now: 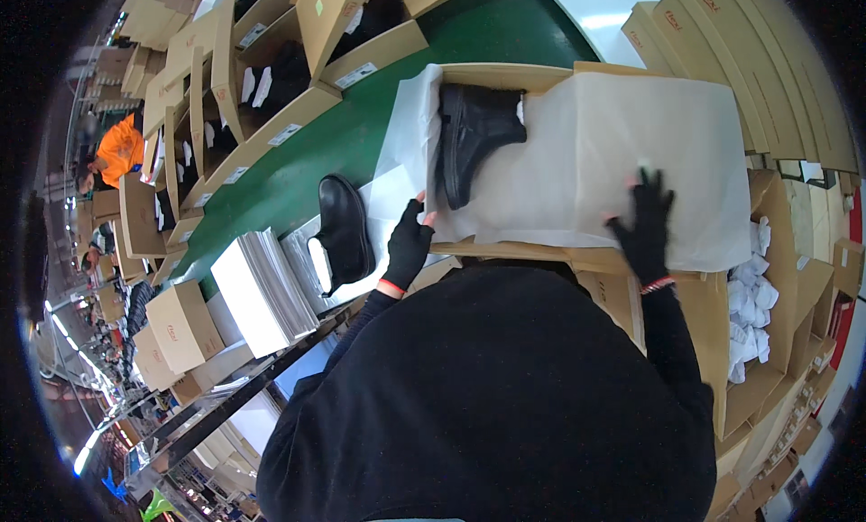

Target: The person places a sheet of white tissue paper into a cardboard box. They then place a pair of black shoes into the box, one at a time, and cover them with additional tissue paper. The person closes the box and moves it aside, repeating the process with a new box and another pair of shoes.

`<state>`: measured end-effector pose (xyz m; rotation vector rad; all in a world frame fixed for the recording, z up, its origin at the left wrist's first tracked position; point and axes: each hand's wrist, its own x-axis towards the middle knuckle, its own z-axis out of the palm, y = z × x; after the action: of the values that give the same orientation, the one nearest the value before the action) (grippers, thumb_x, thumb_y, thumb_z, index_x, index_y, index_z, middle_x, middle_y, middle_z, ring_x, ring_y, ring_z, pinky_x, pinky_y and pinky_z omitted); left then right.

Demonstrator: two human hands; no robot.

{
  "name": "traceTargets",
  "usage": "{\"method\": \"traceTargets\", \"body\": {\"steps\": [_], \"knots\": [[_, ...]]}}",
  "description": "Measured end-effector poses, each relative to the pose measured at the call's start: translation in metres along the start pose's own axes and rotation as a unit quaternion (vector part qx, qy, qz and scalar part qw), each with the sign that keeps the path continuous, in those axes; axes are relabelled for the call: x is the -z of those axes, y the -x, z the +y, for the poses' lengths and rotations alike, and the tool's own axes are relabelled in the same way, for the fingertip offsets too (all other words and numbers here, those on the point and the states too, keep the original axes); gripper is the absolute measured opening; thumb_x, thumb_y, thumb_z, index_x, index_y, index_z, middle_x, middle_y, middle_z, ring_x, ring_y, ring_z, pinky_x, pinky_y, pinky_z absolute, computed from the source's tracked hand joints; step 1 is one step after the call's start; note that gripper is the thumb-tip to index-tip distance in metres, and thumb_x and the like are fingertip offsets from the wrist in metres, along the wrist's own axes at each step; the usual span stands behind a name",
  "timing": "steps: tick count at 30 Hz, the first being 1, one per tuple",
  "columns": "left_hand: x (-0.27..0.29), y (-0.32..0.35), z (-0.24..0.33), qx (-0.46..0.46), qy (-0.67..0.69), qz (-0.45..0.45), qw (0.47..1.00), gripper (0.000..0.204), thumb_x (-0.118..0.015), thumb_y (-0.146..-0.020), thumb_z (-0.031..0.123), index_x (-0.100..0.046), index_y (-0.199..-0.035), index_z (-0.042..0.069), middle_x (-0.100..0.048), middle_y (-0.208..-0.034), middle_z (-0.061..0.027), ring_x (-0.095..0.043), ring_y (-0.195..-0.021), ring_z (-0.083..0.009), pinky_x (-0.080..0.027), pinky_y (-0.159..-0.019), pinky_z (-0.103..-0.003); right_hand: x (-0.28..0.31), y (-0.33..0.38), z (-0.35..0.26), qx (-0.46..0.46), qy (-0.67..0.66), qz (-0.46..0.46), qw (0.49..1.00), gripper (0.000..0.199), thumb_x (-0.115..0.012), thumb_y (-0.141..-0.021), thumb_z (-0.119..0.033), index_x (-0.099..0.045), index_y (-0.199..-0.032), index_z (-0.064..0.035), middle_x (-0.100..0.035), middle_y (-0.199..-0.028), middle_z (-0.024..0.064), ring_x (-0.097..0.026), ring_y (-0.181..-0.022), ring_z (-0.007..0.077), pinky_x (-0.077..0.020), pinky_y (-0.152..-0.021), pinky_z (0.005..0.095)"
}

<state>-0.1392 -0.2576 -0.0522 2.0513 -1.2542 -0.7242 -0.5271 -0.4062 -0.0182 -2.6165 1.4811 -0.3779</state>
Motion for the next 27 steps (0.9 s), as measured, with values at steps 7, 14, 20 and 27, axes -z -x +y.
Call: {"method": "traceTargets", "body": {"steps": [7, 14, 20, 27], "knots": [[0.009, -0.007, 0.028, -0.027, 0.011, 0.098, 0.995, 0.050, -0.062, -0.090, 0.014, -0.045, -0.135, 0.004, -0.060, -0.121, -0.0127, -0.057, -0.066, -0.0166, -0.047, -0.067, -0.030, 0.117, 0.085, 0.309, -0.366, 0.093, 0.254, 0.890, 0.031, -0.054, -0.095, -0.024, -0.062, -0.115, -0.0021, -0.067, -0.112, 0.0156, -0.060, -0.111, 0.0277, -0.0437, -0.098, 0.0365], [-0.007, -0.009, 0.098, -0.024, 0.016, 0.146, 0.989, 0.041, -0.060, -0.089, 0.010, -0.050, -0.128, 0.003, -0.062, -0.100, -0.0081, -0.054, -0.063, -0.0136, -0.046, -0.064, -0.028, -0.006, 0.151, 0.453, -0.344, 0.126, -0.379, 0.850, 0.032, -0.050, -0.095, -0.027, -0.062, -0.114, -0.0047, -0.067, -0.110, 0.0161, -0.061, -0.108, 0.0295, -0.0436, -0.098, 0.0396], [-0.040, 0.011, 0.130, -0.018, 0.016, 0.143, 0.990, 0.038, -0.059, -0.089, 0.009, -0.054, -0.125, 0.004, -0.059, -0.085, -0.0081, -0.056, -0.063, -0.0149, -0.046, -0.065, -0.029, -0.039, 0.157, 0.451, -0.309, 0.118, -0.419, 0.846, 0.030, -0.052, -0.091, -0.027, -0.064, -0.108, -0.0058, -0.067, -0.107, 0.0156, -0.061, -0.106, 0.0306, -0.0447, -0.096, 0.0413], [-0.050, 0.016, 0.139, -0.018, 0.048, 0.135, 0.990, 0.038, -0.058, -0.090, 0.009, -0.053, -0.127, 0.005, -0.053, -0.074, -0.0022, -0.050, -0.062, -0.0092, -0.042, -0.063, -0.025, -0.036, 0.152, 0.436, -0.269, 0.122, -0.445, 0.846, 0.028, -0.055, -0.087, -0.028, -0.067, -0.101, -0.0070, -0.068, -0.103, 0.0150, -0.062, -0.103, 0.0318, -0.0459, -0.093, 0.0432]]}}
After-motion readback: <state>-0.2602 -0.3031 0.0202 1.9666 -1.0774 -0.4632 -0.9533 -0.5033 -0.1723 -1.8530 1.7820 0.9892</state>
